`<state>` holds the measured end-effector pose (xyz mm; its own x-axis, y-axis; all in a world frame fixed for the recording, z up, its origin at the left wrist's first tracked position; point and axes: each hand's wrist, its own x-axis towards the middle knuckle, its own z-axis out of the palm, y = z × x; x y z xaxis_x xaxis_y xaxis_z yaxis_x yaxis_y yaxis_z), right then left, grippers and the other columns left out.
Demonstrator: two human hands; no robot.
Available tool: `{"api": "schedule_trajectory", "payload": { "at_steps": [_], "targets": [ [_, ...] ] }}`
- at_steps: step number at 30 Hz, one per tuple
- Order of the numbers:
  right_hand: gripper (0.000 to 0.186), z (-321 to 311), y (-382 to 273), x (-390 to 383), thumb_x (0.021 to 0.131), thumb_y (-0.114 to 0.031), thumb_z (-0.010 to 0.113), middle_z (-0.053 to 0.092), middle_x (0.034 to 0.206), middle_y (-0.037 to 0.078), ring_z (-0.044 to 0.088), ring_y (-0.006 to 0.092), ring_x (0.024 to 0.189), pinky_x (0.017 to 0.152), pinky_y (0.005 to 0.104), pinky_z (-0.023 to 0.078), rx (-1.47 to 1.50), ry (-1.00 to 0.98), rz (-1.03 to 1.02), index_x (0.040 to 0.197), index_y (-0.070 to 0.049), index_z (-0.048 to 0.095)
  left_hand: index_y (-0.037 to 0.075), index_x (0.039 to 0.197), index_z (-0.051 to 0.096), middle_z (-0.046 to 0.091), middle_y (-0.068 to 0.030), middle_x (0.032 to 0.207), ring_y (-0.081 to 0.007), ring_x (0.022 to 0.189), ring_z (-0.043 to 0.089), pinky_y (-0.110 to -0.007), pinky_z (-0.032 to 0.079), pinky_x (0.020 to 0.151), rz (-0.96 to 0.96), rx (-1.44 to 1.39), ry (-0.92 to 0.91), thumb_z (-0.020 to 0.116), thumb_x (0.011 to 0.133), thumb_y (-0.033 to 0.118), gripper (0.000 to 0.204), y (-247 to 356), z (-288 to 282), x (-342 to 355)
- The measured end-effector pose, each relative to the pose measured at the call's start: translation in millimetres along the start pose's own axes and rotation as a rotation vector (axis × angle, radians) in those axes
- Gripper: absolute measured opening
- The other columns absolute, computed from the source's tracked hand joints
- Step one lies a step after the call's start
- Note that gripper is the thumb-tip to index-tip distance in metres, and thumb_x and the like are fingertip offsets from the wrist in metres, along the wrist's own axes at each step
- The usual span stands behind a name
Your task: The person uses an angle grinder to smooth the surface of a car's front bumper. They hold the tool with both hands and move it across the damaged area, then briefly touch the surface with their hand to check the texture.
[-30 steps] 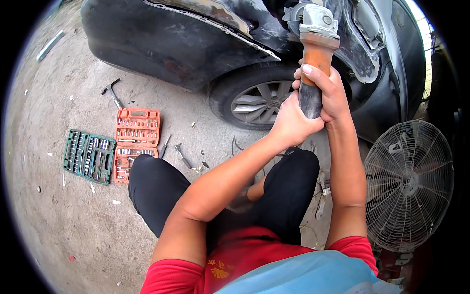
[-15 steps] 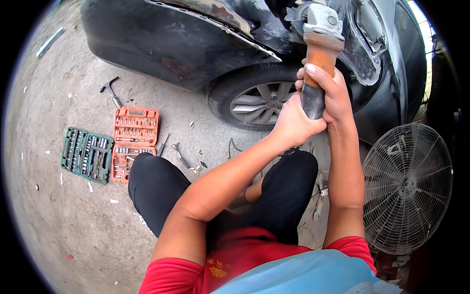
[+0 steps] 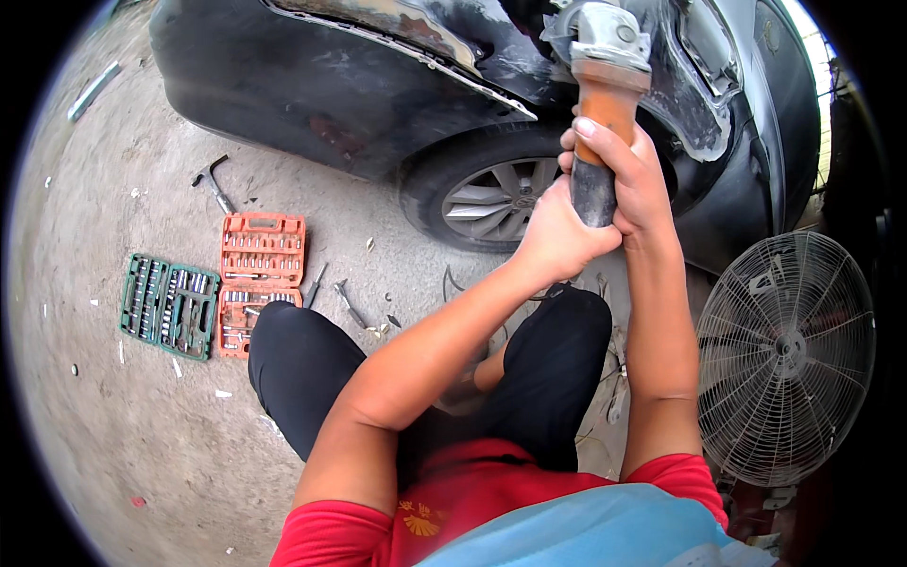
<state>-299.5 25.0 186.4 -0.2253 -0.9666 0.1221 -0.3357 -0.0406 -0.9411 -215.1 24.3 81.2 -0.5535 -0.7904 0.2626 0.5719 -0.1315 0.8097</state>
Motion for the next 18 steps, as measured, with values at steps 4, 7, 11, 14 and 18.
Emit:
{"api": "schedule_trajectory", "payload": {
  "at_steps": [4,7,11,14,18],
  "targets": [
    [0.049,13,-3,8,0.093,-0.030,0.083,0.071,0.096,0.009,0.072,0.0155,0.080,0.074,0.0301,0.060,-0.021,-0.057,-0.025,0.126,0.000,0.063,0.001,0.118,0.061,0.068,-0.0014,0.101,-0.0101,0.092,0.064,-0.030,0.054,0.083,0.041,-0.047,0.048,0.079,0.076,0.010,0.047,-1,-6,0],
    [0.052,1,4,2,0.094,-0.030,0.082,0.071,0.097,0.011,0.073,0.0161,0.080,0.074,0.0305,0.061,0.007,-0.007,-0.001,0.130,0.001,0.061,0.001,0.118,0.061,0.068,-0.0018,0.101,-0.0103,0.093,0.065,-0.030,0.054,0.085,-0.006,-0.048,0.012,0.081,0.075,0.013,0.049,-1,-1,-2],
    [0.050,-5,6,-5,0.095,-0.030,0.080,0.071,0.097,0.011,0.073,0.0167,0.080,0.074,0.0306,0.061,0.050,0.040,0.010,0.130,0.001,0.060,0.001,0.115,0.062,0.068,-0.0026,0.101,-0.0102,0.092,0.065,-0.030,0.054,0.084,-0.010,0.009,-0.010,0.081,0.073,0.013,0.048,7,3,-6],
    [0.046,4,0,-3,0.090,-0.031,0.087,0.071,0.095,0.008,0.071,0.0148,0.078,0.073,0.0296,0.060,0.055,0.020,0.002,0.117,-0.001,0.065,0.001,0.115,0.062,0.069,-0.0021,0.101,-0.0106,0.091,0.065,-0.030,0.055,0.082,-0.052,0.000,-0.002,0.081,0.074,0.013,0.047,3,-2,-3],
    [0.046,13,-5,4,0.090,-0.032,0.087,0.070,0.095,0.008,0.071,0.0148,0.079,0.074,0.0296,0.060,0.011,-0.032,-0.018,0.117,-0.002,0.065,0.000,0.113,0.062,0.068,-0.0017,0.098,-0.0103,0.088,0.065,-0.030,0.055,0.080,0.023,-0.004,0.052,0.080,0.073,0.010,0.045,3,-9,1]
  ]
}}
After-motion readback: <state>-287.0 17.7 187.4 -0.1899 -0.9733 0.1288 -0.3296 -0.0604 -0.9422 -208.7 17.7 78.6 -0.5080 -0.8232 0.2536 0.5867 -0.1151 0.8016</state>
